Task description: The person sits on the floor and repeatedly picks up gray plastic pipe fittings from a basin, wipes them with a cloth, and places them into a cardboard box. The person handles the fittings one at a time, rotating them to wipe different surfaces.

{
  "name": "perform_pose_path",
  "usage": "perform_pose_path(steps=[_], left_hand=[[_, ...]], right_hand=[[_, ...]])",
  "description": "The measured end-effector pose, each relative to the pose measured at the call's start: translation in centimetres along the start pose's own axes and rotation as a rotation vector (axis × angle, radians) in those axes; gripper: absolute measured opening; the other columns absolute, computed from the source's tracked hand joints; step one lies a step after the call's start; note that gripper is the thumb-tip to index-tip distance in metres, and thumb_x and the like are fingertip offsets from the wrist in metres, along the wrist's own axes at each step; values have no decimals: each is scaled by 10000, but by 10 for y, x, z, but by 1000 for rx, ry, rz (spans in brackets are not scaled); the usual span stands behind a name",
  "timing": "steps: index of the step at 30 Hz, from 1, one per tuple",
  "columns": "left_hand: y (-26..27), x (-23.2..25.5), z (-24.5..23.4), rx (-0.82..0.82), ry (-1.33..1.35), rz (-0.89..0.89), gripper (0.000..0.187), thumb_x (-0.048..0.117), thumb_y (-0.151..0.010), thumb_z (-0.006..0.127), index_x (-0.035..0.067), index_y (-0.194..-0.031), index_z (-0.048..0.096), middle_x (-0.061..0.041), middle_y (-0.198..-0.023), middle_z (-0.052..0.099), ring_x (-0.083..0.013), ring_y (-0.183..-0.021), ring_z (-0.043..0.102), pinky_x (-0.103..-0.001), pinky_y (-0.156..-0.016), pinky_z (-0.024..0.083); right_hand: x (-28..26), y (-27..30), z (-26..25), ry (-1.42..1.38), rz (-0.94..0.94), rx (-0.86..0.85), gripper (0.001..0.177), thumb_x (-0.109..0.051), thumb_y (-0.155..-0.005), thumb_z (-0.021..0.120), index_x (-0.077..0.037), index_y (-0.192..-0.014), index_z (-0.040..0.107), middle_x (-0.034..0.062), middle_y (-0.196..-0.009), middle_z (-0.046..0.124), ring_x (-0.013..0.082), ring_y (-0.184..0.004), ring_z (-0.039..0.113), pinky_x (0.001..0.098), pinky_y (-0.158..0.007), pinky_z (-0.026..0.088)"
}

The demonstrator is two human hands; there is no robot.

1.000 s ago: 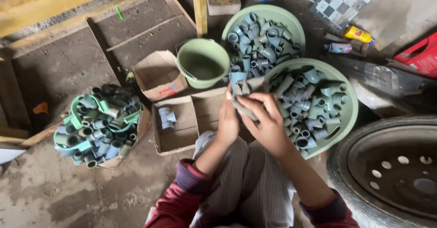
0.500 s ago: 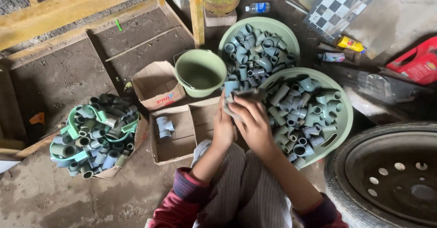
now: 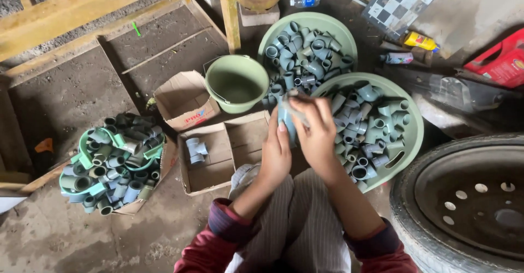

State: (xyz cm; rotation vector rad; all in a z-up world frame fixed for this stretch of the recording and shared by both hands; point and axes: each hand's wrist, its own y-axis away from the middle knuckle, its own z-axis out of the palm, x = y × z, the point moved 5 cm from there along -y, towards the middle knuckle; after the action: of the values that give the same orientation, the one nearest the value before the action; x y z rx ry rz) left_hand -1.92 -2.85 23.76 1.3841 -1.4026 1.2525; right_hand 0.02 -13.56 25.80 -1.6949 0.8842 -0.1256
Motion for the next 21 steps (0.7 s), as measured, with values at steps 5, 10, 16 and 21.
perform_pose_path(steps=[5,10,16,21], left_hand=[[-9,-49,-2,81,113,-35,522,334,-1085,200,159,-1561,325,-325,-1371,574,-516,-1276,526,-626,-1084,420],[3,-25,1,70,68,-9,522,328,-1089,208,165,-1577,296,-361,-1324,586,-536,-1254,533,-640,-1058,434],[11,-2,0,6,11,202,489,208,-1078,257,101,-1548,340,-291,-1511,458,-517,-1363,447,-617,-1139,343],[16,-20,7,1,25,105,526,217,-1077,264,216,-1602,254,-335,-1338,595,-565,-1234,540,-645,-1067,415]], right_hand=[[-23,28,5,23,44,-127,188,-46,-904,768,-104,-1083,755,27,-990,638,267,-892,698,382,-815,581],[13,19,1,170,95,-87,140,-120,-954,752,-71,-1080,714,76,-916,570,339,-830,670,418,-723,569],[13,6,-18,200,100,-74,228,95,-911,730,-33,-1094,683,98,-942,567,356,-807,672,416,-695,577],[11,24,-38,294,204,-36,232,59,-910,728,-62,-1106,704,93,-949,551,346,-822,664,416,-749,561]])
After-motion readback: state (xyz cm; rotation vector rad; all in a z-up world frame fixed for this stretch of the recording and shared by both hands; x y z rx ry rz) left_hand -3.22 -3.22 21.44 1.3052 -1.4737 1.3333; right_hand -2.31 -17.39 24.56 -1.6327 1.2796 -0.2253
